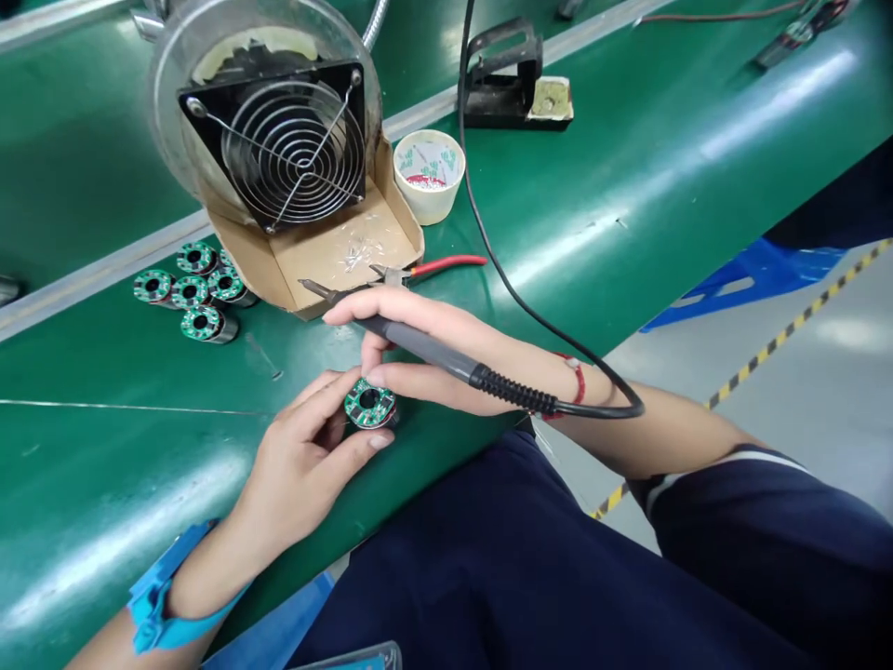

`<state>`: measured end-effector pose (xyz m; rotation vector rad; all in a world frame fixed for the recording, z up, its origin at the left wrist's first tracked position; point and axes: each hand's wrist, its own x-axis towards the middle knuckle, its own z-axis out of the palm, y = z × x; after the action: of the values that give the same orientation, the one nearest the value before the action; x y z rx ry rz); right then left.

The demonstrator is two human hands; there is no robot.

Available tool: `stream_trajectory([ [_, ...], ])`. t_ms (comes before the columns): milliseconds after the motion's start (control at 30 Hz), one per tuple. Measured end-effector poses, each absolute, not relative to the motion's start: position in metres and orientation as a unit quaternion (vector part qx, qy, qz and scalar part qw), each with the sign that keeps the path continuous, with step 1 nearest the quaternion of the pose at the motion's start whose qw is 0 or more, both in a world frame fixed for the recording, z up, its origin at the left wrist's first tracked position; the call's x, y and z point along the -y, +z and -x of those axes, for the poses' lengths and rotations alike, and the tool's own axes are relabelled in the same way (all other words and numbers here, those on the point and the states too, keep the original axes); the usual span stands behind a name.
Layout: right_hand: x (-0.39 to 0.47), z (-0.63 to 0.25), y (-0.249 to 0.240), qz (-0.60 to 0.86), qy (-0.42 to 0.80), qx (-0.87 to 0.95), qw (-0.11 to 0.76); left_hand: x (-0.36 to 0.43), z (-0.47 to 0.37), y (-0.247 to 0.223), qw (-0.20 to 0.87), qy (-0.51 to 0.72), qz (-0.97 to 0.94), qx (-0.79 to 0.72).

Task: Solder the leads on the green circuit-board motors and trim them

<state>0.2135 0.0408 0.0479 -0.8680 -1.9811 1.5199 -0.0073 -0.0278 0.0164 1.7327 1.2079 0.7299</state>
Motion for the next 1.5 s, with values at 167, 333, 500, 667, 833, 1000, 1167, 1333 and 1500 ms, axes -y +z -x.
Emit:
stream_trajectory([
  [167, -0.042, -0.210, 0.051, 0.307, 0.572, 0.725, 0.232, 0.029, 0.008, 0.018, 0.445, 0.291, -0.696, -0.481],
  [333, -0.038, -0.208, 0.048, 0.287, 0.538, 0.754, 0.246, 0.030, 0.008, 0.021, 0.443, 0.294, -0.693, -0.488],
  [500, -0.035, -0.206, 0.037, 0.255, 0.546, 0.746, 0.283, 0.031, 0.006, 0.020, 0.421, 0.292, -0.705, -0.490],
  [667, -0.029, -0.206, 0.025, 0.285, 0.523, 0.734, 0.325, 0.025, 0.002, 0.016, 0.388, 0.281, -0.716, -0.508],
  [833, -0.021, -0.201, 0.007, 0.372, 0.338, 0.819, 0.278, 0.013, -0.001, 0.005, 0.332, 0.236, -0.710, -0.575],
  [1000, -0.027, -0.197, -0.011, 0.351, 0.232, 0.884, 0.204, 0.004, 0.012, -0.011, 0.428, 0.304, -0.603, -0.601],
  [1167, -0.025, -0.206, -0.002, 0.316, 0.277, 0.850, 0.317, 0.004, 0.017, -0.008, 0.443, 0.327, -0.575, -0.605],
  [1333, -0.002, -0.227, 0.007, 0.399, 0.297, 0.743, 0.448, 0.008, 0.011, -0.001, 0.333, 0.296, -0.670, -0.594],
  [1500, 0.020, -0.244, -0.005, 0.408, 0.371, 0.694, 0.462, 0.011, 0.011, 0.000, 0.294, 0.287, -0.706, -0.577],
])
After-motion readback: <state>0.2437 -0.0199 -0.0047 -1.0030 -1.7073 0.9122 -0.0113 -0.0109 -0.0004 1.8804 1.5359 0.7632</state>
